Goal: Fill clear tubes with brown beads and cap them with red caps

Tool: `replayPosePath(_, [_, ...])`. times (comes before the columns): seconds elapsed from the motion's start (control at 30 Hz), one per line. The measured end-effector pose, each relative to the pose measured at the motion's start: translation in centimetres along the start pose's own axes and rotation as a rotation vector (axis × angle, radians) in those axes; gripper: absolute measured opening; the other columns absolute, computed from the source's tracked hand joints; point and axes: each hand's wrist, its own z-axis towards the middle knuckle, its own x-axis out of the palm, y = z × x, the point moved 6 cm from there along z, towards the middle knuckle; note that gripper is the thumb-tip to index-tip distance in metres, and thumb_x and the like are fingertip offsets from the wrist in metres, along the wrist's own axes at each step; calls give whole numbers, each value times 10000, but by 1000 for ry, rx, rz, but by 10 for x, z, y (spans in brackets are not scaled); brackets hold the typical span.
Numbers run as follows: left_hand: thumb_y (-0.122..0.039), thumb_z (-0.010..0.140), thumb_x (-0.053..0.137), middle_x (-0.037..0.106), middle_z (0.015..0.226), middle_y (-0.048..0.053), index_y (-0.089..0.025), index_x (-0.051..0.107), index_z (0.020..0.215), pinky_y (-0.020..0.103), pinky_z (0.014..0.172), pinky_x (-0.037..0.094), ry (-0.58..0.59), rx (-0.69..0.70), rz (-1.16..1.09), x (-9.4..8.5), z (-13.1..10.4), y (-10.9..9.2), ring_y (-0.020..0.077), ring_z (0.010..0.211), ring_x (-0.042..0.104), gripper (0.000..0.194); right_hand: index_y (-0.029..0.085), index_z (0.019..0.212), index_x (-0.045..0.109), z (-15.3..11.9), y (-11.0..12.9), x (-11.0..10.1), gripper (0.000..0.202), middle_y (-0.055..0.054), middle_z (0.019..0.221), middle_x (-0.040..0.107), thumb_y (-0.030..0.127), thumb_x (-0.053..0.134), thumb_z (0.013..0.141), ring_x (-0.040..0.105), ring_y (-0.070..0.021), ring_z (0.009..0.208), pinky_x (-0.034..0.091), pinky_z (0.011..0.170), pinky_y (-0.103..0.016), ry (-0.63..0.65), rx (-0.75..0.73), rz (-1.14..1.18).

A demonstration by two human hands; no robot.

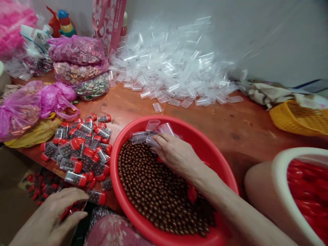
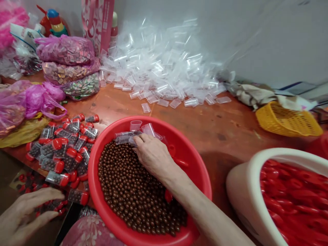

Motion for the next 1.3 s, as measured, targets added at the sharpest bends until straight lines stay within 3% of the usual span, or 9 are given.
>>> replayPosePath(0.13, [-239,898,578,735,971,-20,-253,656,1018,195,849,525,-85,312,-232,-9,53,-80,122,907,683,144,181,1064,630,14,-1,7,211,-113,1009,669,216,507,895,631,-227,887,491,727,-311,22,3,-13])
replayPosePath(0.27, [-171,885,588,718,969,37,-156,636,1014,201,870,511,-220,439,-403,-7,94,-114,124,925,661,139,184,1150,620,12,-9,-1,293,-108,998,666,287,433,951,641,-218,845,492,674,-303,-10,15,22])
replayPosePath(0.47, [-146,898,538,681,1079,119,-83,611,1089,322,953,508,-359,402,-285,5,131,-118,200,1039,626,213,197,1281,513,-5,-4,-11,372,-74,1025,684,318,470,932,654,-182,826,517,727,-297,-141,39,572])
replayPosePath(0.6, [-103,907,491,691,1033,115,-80,621,1057,318,919,526,-438,405,-261,10,135,-112,190,988,638,200,209,1107,569,-11,14,19,229,-79,1051,686,271,470,910,652,-199,917,496,797,-311,37,58,557])
replayPosePath(0.8, [-89,915,465,691,1042,126,-68,617,1055,337,915,525,-463,474,-196,18,136,-111,199,991,627,208,201,818,563,-24,28,48,76,-65,767,660,231,506,857,614,-201,713,426,661,-292,291,126,531])
replayPosePath(0.9, [-89,903,470,690,1030,110,-87,618,1034,354,897,516,-369,502,-139,22,136,-114,207,974,620,198,203,752,570,-27,31,53,81,-42,738,661,192,523,817,596,-178,692,416,660,-275,441,108,623])
replayPosePath(1.07, [-152,887,505,680,982,97,-116,633,991,418,872,465,-36,535,22,32,126,-124,250,963,597,169,198,608,550,-30,30,70,89,19,588,598,173,550,693,543,-133,589,432,554,-231,721,169,881])
replayPosePath(1.2, [-360,843,636,659,1027,94,-125,623,1021,406,907,445,135,564,-46,34,116,-131,254,999,576,295,192,559,515,-37,28,82,102,72,423,427,253,522,641,369,-76,366,325,361,-195,909,310,1104])
replayPosePath(1.3, [-416,799,685,639,1058,94,-135,605,1053,418,893,462,174,535,-6,40,114,-135,264,994,566,388,190,571,504,-40,29,81,137,94,389,376,319,535,604,264,-48,293,227,288,-181,938,406,1262])
